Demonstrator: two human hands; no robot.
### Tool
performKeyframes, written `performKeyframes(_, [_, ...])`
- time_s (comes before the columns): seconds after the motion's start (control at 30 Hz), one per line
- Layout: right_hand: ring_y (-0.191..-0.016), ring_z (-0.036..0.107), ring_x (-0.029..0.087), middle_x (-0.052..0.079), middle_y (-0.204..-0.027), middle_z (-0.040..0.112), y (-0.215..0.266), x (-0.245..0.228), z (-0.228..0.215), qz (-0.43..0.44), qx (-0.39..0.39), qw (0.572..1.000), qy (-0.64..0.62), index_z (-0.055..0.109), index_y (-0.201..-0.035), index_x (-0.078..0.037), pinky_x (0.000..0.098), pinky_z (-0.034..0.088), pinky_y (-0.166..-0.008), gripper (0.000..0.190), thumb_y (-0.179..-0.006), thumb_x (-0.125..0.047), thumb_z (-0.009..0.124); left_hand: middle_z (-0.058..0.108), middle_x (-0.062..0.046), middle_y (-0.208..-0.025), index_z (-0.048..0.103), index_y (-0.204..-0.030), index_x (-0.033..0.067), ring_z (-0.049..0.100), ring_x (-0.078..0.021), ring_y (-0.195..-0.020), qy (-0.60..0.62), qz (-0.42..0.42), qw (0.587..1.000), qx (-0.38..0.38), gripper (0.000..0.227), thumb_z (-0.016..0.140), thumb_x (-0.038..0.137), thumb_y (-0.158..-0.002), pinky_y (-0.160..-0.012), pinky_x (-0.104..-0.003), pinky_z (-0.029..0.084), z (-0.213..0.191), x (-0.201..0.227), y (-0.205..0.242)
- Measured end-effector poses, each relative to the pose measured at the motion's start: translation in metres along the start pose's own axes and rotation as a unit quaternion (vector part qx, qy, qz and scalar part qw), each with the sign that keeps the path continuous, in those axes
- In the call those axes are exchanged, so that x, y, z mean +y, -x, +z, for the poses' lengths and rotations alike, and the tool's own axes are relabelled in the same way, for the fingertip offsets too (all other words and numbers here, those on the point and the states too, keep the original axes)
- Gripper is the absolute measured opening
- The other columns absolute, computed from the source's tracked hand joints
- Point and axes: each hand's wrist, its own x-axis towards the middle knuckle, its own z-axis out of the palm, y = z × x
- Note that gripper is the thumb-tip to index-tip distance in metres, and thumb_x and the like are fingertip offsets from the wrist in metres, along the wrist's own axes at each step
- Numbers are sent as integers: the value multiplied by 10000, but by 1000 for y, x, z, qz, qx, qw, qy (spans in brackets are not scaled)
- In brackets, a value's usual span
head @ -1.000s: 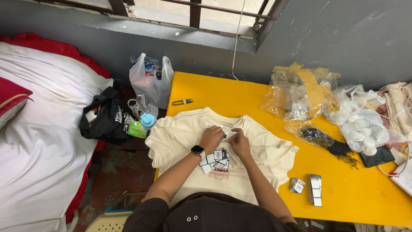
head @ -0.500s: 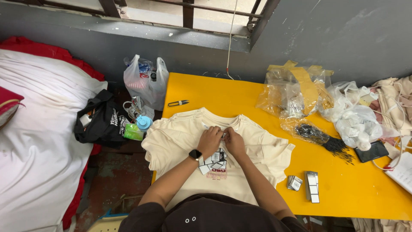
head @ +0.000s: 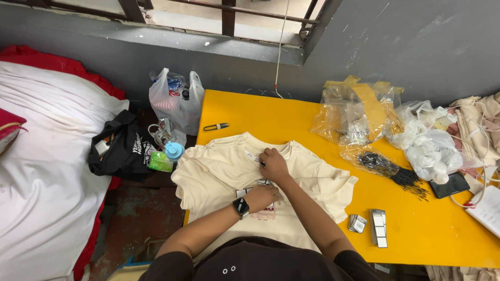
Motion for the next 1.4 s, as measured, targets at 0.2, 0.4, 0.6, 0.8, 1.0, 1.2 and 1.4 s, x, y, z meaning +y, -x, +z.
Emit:
performKeyframes(0.2, [-885,683,244,7,-813,659,-7,-18,-23,19,12,996,-83,721,-840,-195,356,590,-779,64,-799,-200,770,641,-14,-947,644,-912,152,652,-227,-920,54,-14,998,-6,85,605,77,-908,-733,-350,552,-23,0,-2])
performKeyframes(0.4, [-787,700,179,65,-808,765,-14,19,30,192,13,878,-439,799,-1000,-154,328,556,-779,125,-881,-142,763,743,-129,-877,744,-924,82,729,-331,-932,508,-271,808,123,71,698,37,-893,-834,-406,570,-5,-33,-7])
performKeyframes(0.6, [-824,683,281,184,-931,751,1,8,-12,67,146,867,-472,560,-749,-27,403,522,-743,293,-941,-69,776,715,-13,-745,722,-1015,39,690,-73,-633,653,-441,547,282,176,801,148,-902,-528,-148,467,-11,-84,-9])
performKeyframes(0.8, [-851,595,307,63,-875,599,21,-33,-56,-44,226,940,-251,771,-969,-115,426,503,-834,63,-985,-96,713,779,-113,-903,735,-1050,11,793,-173,-774,699,-431,501,273,131,762,61,-931,-628,-182,622,-4,-76,-2])
performKeyframes(1.0, [-829,564,294,51,-860,571,27,-34,-61,-54,232,945,-223,759,-963,-114,412,497,-798,61,-991,-105,705,782,-92,-898,751,-1036,39,794,-159,-776,716,-424,481,275,115,770,90,-935,-627,-166,618,-2,-70,-3])
performKeyframes(1.2, [-830,568,330,71,-852,548,28,-38,-69,-83,231,949,-199,713,-950,-101,438,504,-791,85,-998,-57,660,765,-76,-881,741,-1032,33,782,-136,-759,723,-425,468,279,108,758,85,-938,-614,-140,598,-8,-64,-3])
performKeyframes(1.4, [-805,544,293,56,-831,540,28,-38,-71,-126,218,957,-141,702,-915,-117,419,496,-777,143,-1001,-32,623,758,-97,-832,749,-1009,15,779,-155,-725,708,-423,491,279,79,754,37,-932,-552,-141,552,8,-64,-2])
